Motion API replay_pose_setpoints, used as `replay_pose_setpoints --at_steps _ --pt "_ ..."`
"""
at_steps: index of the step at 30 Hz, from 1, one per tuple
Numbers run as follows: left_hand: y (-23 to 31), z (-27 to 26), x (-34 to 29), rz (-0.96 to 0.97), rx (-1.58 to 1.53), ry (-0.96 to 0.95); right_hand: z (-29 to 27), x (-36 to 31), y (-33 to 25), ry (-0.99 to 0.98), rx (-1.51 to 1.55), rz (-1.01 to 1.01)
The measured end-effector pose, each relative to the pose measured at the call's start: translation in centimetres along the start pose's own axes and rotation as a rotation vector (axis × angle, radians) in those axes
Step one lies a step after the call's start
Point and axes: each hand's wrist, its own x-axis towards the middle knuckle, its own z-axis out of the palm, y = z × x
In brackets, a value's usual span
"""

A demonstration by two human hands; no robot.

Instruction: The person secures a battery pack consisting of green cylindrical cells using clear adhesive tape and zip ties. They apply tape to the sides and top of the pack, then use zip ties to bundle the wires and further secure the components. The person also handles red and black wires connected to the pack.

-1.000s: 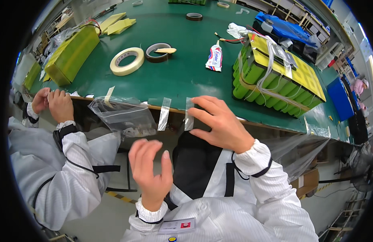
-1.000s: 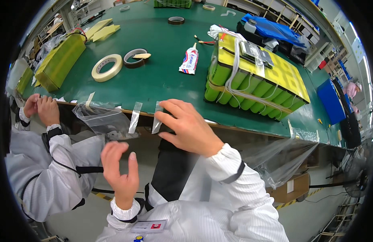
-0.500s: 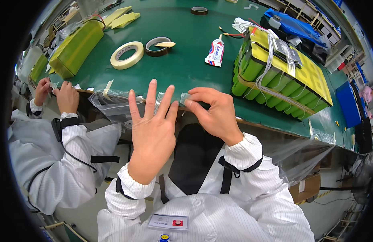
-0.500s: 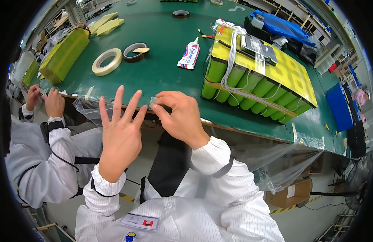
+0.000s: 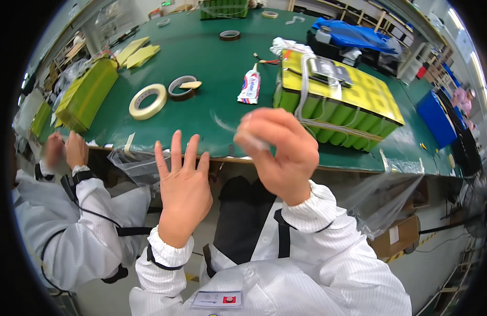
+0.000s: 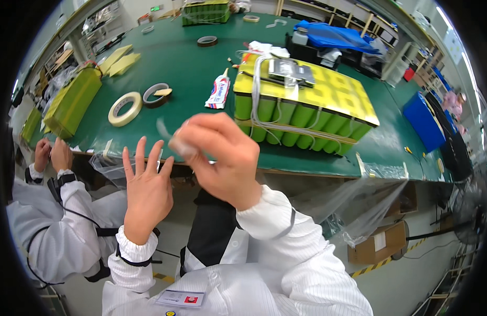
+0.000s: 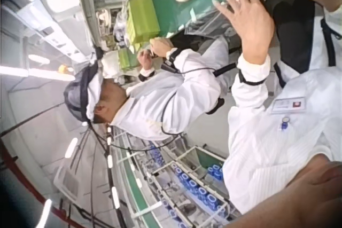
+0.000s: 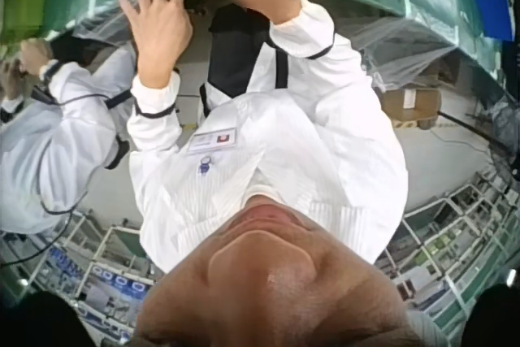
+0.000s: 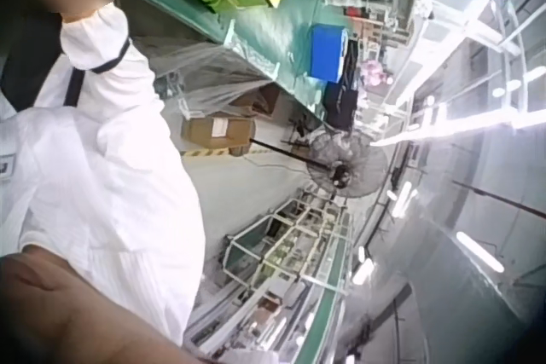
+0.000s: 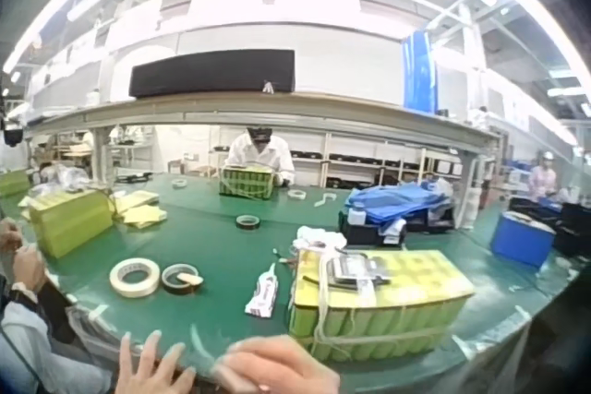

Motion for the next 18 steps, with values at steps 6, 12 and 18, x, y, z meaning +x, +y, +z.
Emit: replay_pose_setpoints --at_steps 6,12,18 --pt "1.5 -4.4 -2.2 -0.287 -1.513 0.061 -7.2 -0.5 -4.0 -0.201 -0.187 -0.395" --pt "5.4 -5.1 -1.3 -0.193 -1.99 -0.337 -12.0 -0.5 -6.8 -0.273 -0.263 -0.389" --pt "7.9 -6.8 -1.2 -0.04 -1.697 -0.036 -16.1 -0.4 -8.7 -0.422 -0.48 -0.321"
